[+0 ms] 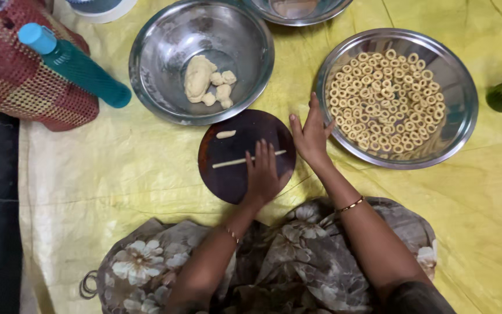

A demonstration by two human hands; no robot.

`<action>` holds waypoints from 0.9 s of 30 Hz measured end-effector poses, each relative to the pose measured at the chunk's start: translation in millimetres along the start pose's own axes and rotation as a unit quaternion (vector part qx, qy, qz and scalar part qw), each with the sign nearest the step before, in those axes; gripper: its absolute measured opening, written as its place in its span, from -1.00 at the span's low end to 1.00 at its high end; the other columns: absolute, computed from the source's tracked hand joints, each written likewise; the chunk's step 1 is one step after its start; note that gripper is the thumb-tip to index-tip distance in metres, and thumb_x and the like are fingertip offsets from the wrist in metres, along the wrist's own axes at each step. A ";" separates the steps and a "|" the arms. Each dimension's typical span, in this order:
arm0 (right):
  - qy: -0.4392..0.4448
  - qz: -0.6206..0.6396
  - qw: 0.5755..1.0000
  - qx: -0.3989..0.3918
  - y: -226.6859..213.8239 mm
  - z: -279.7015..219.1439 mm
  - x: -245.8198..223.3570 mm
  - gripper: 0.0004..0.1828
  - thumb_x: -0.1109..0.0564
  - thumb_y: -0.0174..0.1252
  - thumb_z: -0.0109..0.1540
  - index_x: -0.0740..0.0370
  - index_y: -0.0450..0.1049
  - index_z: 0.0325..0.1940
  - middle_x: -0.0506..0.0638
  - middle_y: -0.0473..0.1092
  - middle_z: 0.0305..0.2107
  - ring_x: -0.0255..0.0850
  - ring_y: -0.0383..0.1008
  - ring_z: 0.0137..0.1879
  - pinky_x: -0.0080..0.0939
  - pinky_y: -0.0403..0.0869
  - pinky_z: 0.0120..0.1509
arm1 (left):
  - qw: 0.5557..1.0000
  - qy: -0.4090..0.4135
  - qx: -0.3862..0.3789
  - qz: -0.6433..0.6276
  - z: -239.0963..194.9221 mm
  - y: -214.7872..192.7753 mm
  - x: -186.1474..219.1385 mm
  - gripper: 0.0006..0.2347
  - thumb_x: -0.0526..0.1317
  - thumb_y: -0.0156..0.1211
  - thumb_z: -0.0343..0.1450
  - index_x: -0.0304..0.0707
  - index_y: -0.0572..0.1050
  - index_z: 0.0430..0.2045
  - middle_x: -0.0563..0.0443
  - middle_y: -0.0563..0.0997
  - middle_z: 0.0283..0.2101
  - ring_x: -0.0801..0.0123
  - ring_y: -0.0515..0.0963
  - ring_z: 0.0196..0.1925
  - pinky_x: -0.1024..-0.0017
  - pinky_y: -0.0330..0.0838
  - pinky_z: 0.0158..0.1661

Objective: The person rolls small pieces of dough into thin ropes on a wooden board, then joins the ends to form rings. The rings are placed into a metal bowl of water. The person repeats this process with multiple dough pieces.

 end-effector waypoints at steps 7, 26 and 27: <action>-0.002 -0.026 1.000 -0.017 3.9 -5.6 -9.6 -0.07 -0.20 0.02 0.37 0.25 -0.25 0.62 0.32 0.08 0.46 0.14 0.07 0.57 0.60 -0.50 0.48 | 0.998 0.026 -0.040 -0.037 -56.8 14.3 38.7 -0.11 0.28 0.07 0.39 -0.64 0.01 0.37 -0.53 -0.02 0.49 -0.23 -0.10 0.56 -0.21 -0.26 0.40; 0.013 -0.011 1.000 -0.006 1.3 -0.7 -1.8 -0.10 -0.15 0.06 0.35 0.23 -0.18 0.61 0.30 0.16 0.42 0.10 0.12 0.56 0.60 -0.48 0.50 | 1.000 0.003 -0.005 0.012 34.1 1.5 -18.2 -0.13 0.28 0.03 0.43 -0.62 0.02 0.40 -0.49 -0.04 0.51 -0.13 -0.15 0.59 -0.18 -0.34 0.44; 0.003 -0.019 1.000 -0.007 2.7 -1.5 -3.8 -0.10 -0.15 0.06 0.36 0.24 -0.19 0.61 0.30 0.16 0.42 0.10 0.12 0.56 0.61 -0.49 0.49 | 1.000 0.012 -0.010 0.015 18.2 1.6 -12.4 -0.13 0.28 0.03 0.44 -0.60 0.01 0.40 -0.49 -0.05 0.51 -0.13 -0.16 0.59 -0.18 -0.33 0.45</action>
Point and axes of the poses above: each hand's wrist, its own z-axis towards the middle knuckle, its own y-axis out of the palm, x = y × z, the point moved 8 cm from there along z, towards the middle knuckle
